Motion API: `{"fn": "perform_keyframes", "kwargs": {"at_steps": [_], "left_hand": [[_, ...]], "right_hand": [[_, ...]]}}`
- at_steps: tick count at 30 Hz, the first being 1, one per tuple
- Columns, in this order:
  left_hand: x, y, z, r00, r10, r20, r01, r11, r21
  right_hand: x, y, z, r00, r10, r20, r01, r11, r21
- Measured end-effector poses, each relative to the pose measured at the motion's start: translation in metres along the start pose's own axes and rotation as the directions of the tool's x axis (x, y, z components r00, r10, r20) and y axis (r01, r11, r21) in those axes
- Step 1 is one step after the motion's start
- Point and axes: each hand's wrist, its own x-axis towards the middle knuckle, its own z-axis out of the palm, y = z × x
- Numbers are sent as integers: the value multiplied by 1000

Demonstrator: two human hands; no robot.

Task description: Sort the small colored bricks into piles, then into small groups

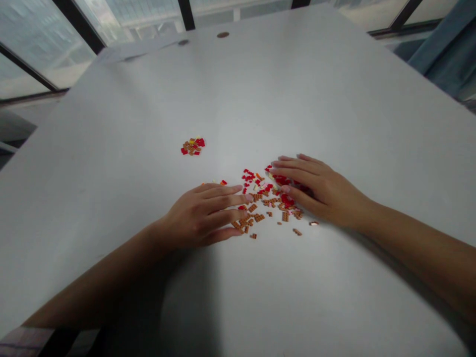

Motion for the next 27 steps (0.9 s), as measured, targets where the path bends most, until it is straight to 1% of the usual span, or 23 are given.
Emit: {"fn": "perform_keyframes", "kwargs": {"at_steps": [4,9,11,14,15,16,19,21,23,27], "left_hand": [[-2,-1,2,1000,-1,-8,1,1000,17],[-2,2,2,1000,-6,18,6,1000,4],[0,5,2,996,-8,87,10,1000,-21],[3,9,3,973,-14,229,25,999,-45],[3,10,3,971,-11,241,23,999,-48],[2,10,4,975,-4,223,16,999,-51],[0,9,4,997,25,70,-21,998,-58],[0,8,4,999,41,-5,-41,997,-60],[0,6,3,999,42,-25,-43,997,-63],[1,6,2,1000,24,-14,-25,998,-58]], "right_hand": [[0,0,0,1000,10,1,-10,1000,6],[0,-1,0,1000,12,-5,-12,1000,14],[1,-1,0,1000,15,-1,-15,1000,17],[1,-2,-1,1000,27,3,-27,999,25],[2,-2,-1,1000,30,1,-30,999,27],[2,-2,-1,1000,32,0,-32,999,28],[2,-3,-1,1000,27,-1,-27,999,22],[2,-2,0,1000,24,-6,-24,1000,9],[1,-2,0,1000,19,-7,-19,1000,-4],[1,-1,1,1000,2,-6,-2,1000,-11]]}}
